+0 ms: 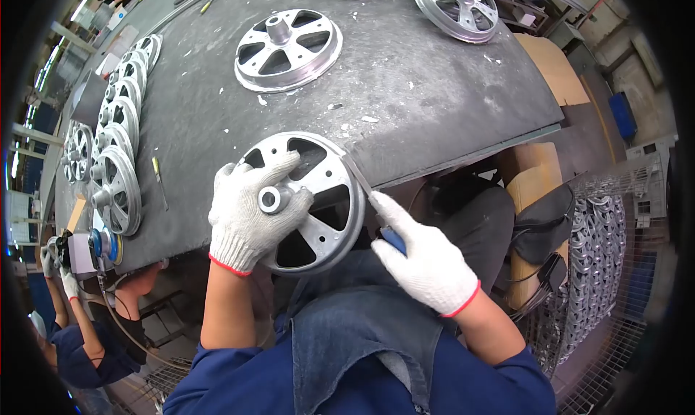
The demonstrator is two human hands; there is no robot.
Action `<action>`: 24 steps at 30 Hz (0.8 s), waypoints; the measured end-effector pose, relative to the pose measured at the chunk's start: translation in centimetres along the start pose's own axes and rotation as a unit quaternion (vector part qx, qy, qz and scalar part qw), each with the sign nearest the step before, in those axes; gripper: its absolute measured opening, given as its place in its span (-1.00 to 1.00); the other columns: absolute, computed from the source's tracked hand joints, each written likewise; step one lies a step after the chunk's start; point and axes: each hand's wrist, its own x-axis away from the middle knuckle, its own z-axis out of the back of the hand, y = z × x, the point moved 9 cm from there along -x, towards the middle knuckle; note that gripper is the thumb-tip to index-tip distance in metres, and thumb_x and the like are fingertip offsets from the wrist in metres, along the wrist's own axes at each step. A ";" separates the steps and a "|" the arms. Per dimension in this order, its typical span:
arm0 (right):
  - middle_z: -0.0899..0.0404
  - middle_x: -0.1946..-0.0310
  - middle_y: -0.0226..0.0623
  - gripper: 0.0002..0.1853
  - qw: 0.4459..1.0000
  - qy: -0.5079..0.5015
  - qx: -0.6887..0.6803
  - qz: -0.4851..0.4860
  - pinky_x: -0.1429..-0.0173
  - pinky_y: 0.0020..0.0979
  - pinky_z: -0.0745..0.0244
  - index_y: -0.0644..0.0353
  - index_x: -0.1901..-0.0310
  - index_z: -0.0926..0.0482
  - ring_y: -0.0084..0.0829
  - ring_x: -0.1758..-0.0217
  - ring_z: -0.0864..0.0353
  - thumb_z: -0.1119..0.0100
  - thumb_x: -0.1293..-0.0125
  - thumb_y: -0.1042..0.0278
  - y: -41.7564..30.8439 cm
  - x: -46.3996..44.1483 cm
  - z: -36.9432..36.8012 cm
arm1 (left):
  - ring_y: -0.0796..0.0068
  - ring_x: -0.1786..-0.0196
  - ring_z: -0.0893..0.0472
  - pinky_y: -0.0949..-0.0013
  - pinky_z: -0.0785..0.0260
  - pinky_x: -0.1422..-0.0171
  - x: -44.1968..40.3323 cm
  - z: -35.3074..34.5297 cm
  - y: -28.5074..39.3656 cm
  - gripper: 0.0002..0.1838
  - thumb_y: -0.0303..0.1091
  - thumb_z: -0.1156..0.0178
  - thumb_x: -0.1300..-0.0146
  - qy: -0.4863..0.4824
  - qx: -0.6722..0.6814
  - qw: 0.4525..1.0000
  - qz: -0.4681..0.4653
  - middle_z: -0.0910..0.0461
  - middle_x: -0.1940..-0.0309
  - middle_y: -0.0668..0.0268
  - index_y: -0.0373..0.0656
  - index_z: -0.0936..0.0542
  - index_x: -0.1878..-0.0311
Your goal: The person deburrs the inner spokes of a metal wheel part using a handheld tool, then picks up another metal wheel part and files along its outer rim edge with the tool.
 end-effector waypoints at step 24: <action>-0.80 0.17 0.09 -0.23 0.978 0.002 0.203 -0.038 0.08 0.17 -0.80 -0.23 -0.86 -0.34 0.19 0.23 -0.86 -0.32 -0.70 0.14 -0.1 0.8 -0.9 | 0.09 -0.06 -0.87 -0.03 -0.40 -0.68 0.1 -0.3 -0.6 -0.46 -0.12 -0.62 -0.19 -0.001 0.010 1.000 -0.003 -0.91 0.13 0.21 -0.01 -0.92 -0.27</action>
